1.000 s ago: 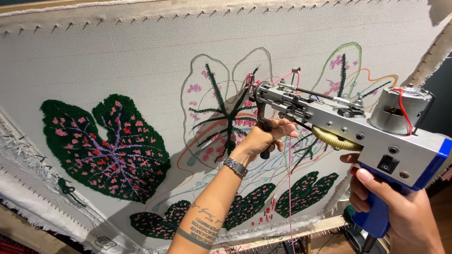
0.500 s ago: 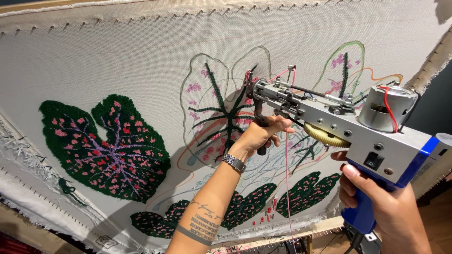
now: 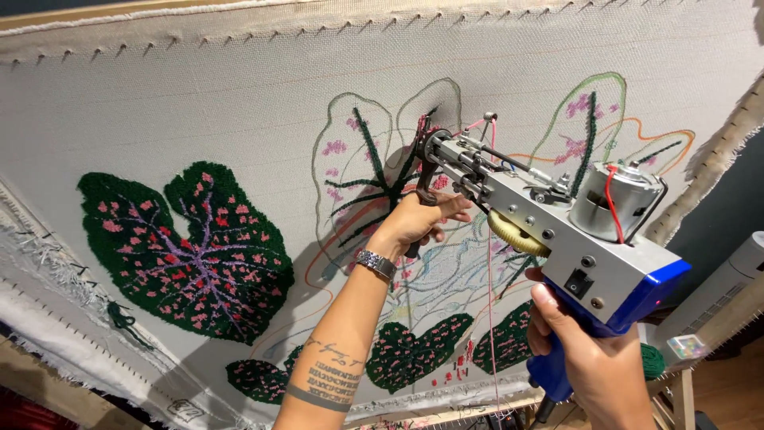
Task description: Using a tufting gun to create a floral pattern on a stretched canvas.
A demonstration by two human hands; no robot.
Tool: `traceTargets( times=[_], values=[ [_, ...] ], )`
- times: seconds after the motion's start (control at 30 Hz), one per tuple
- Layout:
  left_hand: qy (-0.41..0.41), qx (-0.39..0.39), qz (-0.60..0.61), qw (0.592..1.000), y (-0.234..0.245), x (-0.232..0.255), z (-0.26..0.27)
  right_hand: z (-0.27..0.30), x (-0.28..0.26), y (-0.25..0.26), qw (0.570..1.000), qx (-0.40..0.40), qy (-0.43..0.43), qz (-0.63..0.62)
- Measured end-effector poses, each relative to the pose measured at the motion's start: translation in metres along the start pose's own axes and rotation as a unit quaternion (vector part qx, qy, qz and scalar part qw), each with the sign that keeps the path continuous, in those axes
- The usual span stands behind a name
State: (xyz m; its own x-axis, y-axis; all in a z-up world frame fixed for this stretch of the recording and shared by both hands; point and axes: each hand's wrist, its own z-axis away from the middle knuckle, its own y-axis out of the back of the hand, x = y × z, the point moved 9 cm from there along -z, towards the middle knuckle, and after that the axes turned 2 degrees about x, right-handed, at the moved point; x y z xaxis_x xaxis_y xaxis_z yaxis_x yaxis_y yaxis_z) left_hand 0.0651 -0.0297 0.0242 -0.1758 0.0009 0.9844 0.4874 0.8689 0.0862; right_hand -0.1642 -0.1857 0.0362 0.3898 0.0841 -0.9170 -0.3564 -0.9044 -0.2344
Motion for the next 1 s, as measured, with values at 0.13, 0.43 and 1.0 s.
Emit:
traceTargets(
  times=[0.13, 0.43, 1.0],
  values=[
    [-0.019, 0.002, -0.016, 1.0, 0.011, -0.015, -0.018, -0.002, 0.008, -0.001, 0.998, -0.005, -0.038, -0.047],
    [-0.003, 0.027, -0.026, 0.999, 0.012, -0.002, -0.014, -0.006, 0.015, 0.0, 0.997, 0.001, -0.058, -0.058],
    [0.003, 0.011, -0.039, 0.999, 0.01, 0.006, -0.009, -0.008, 0.029, 0.007, 0.997, -0.025, -0.009, -0.076]
  ],
)
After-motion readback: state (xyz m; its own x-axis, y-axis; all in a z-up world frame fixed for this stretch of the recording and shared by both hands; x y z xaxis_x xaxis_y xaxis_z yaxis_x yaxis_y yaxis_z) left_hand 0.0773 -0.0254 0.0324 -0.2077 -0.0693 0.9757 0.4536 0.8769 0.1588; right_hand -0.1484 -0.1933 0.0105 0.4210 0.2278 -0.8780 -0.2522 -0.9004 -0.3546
